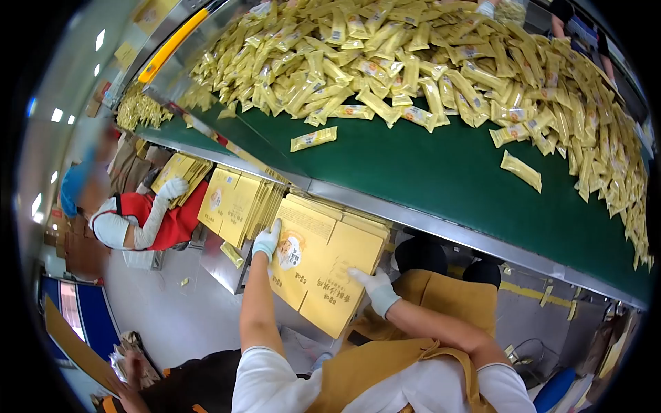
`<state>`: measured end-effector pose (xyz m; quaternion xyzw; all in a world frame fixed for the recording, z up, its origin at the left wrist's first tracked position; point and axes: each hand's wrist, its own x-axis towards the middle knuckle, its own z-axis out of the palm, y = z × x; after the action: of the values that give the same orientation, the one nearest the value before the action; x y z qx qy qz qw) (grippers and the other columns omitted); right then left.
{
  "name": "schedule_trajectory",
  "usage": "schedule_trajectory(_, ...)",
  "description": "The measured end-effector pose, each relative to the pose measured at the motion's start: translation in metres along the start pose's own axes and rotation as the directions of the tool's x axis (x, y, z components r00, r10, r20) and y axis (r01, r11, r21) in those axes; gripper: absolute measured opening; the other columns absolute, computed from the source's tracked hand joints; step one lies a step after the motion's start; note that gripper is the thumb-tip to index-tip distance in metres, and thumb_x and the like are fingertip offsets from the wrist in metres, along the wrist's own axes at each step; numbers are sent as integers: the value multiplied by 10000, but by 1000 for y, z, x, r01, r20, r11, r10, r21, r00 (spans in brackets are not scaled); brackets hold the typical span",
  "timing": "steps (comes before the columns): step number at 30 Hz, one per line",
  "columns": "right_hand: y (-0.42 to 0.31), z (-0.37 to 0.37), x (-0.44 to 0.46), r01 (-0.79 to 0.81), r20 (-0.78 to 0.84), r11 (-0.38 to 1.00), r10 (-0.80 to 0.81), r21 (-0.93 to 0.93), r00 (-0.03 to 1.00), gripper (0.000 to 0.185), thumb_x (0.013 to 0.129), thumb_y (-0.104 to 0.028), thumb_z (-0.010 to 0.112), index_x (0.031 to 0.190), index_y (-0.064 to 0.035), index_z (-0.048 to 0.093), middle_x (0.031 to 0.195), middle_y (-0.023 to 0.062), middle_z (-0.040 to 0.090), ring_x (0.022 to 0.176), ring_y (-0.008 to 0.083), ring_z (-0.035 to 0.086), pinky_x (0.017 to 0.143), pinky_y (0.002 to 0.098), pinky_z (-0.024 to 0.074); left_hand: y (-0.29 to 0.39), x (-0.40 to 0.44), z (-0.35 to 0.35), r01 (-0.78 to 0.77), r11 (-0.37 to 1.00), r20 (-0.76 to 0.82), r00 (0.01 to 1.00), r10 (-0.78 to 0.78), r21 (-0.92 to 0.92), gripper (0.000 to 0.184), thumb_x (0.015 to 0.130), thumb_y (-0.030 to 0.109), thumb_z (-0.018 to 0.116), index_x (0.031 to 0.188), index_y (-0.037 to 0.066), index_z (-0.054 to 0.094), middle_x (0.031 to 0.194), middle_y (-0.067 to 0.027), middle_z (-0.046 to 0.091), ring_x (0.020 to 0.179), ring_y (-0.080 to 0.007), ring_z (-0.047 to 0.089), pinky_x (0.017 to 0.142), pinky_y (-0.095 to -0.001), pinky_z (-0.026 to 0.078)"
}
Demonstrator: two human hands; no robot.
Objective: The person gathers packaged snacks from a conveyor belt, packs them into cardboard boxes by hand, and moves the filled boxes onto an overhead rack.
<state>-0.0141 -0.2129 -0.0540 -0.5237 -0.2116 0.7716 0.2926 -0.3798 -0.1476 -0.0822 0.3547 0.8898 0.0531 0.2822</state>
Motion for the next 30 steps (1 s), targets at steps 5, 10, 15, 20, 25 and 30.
schedule_trajectory(5,3,-4,4,-194,379,930,66,312,923,522,870,-140,760,1326,23,565,1231,109,666,1139,206,618,980,339,492,-9,5,1,-8,1000,-36,999,8,-10,943,897,771,406,1406,-10,548,1405,-264,559,1340,-386,510,1124,-388,369)
schedule_trajectory(10,-8,7,-21,84,281,971,-146,223,949,463,853,-123,740,1268,28,602,1184,120,685,1053,210,652,939,338,512,-8,-16,-26,3,971,62,998,13,-240,941,872,740,533,1420,-25,530,1419,-229,565,1317,-326,538,1117,-365,379)
schedule_trajectory(15,-55,-10,-66,223,303,963,-259,148,917,486,837,-90,743,1283,20,585,1182,113,681,1053,195,648,947,330,510,-38,-45,-50,26,682,252,939,234,-731,840,935,648,552,1461,-1,461,1400,-164,572,1244,-281,568,1067,-389,446)
schedule_trajectory(20,-106,-44,-87,419,382,906,-408,58,829,486,852,-129,745,1282,30,586,1186,118,687,1055,185,651,952,321,513,-32,-105,-73,95,435,346,764,544,-895,754,935,531,618,1448,5,452,1360,-143,587,1222,-271,582,1049,-412,482)
schedule_trajectory(25,-182,-124,-111,700,205,682,-669,-213,714,559,860,-235,793,1283,51,565,1157,118,685,1020,168,647,921,319,532,75,-202,-39,-297,312,-58,801,597,-903,741,939,411,672,1478,-6,381,1399,-137,540,1260,-249,542,1071,-404,442)
schedule_trajectory(30,-261,-201,-175,866,275,475,-821,-157,500,765,810,-273,830,1411,21,457,1303,94,591,1191,161,538,1052,326,426,199,-218,-7,-591,-22,-425,553,716,-806,852,889,505,729,1482,19,357,1405,-121,513,1241,-241,524,1061,-400,432)
